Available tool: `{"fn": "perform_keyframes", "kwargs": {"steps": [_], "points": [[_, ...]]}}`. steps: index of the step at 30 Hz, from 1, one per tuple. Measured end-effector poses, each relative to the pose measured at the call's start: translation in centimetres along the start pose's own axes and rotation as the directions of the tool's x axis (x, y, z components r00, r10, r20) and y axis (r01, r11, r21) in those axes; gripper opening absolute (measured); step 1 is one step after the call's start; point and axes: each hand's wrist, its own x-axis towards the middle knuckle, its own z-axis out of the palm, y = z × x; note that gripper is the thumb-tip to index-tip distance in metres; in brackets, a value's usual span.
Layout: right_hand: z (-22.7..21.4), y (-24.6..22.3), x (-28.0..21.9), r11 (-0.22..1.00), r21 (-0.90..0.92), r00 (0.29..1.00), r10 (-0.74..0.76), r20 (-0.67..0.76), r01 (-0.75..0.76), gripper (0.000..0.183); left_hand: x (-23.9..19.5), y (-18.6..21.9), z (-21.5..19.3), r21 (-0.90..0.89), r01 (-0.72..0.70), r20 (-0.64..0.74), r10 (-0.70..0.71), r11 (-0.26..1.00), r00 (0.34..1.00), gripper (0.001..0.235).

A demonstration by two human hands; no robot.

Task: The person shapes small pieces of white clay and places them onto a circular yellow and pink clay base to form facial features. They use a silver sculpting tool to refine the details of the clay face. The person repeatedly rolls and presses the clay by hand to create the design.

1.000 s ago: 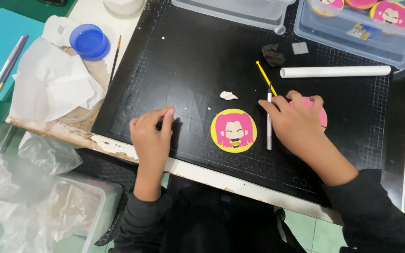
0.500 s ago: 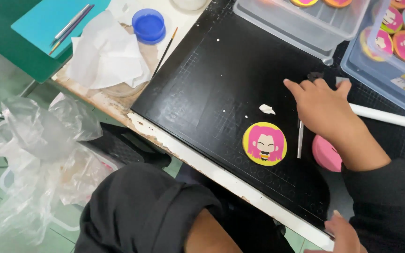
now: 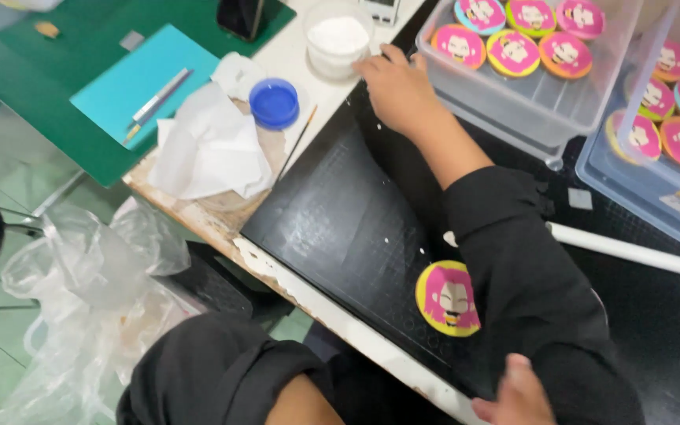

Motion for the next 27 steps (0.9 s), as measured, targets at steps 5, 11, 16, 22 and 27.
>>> {"fn": "perform_keyframes", "kwargs": {"steps": [5, 11, 16, 22, 27], "points": [[3.9, -0.8, 7.5, 0.983, -0.087, 0.942, 0.179, 0.285, -0.16, 0.056, -2.2, -13.8, -40.8, 0.567, -0.328, -0.592, 0.65, 0.756, 0.477, 0.027], [3.6, 0.2, 10.0, 0.971, -0.047, 0.838, 0.226, 0.497, -0.234, 0.031, -1.8, -27.2, -39.1, 0.401, -0.106, -0.53, 0.325, 0.91, 0.783, 0.021], [1.3, 2.7, 10.9, 0.882, 0.242, 0.817, 0.229, 0.529, -0.404, 0.03, -3.0, -32.7, -36.9, 0.288, -0.061, -0.595, 0.228, 0.956, 0.771, 0.015], [5.3, 6.2, 13.7, 0.804, 0.452, 0.919, 0.298, 0.257, -0.387, 0.015, -3.7, -35.7, -36.5, 0.23, 0.002, -0.712, 0.167, 0.973, 0.682, 0.014], [8.6, 5.6, 14.2, 0.931, 0.245, 0.939, 0.201, 0.28, -0.272, 0.065, -3.7, -35.7, -36.8, 0.251, 0.195, -0.791, 0.086, 0.948, 0.606, 0.007]]}}
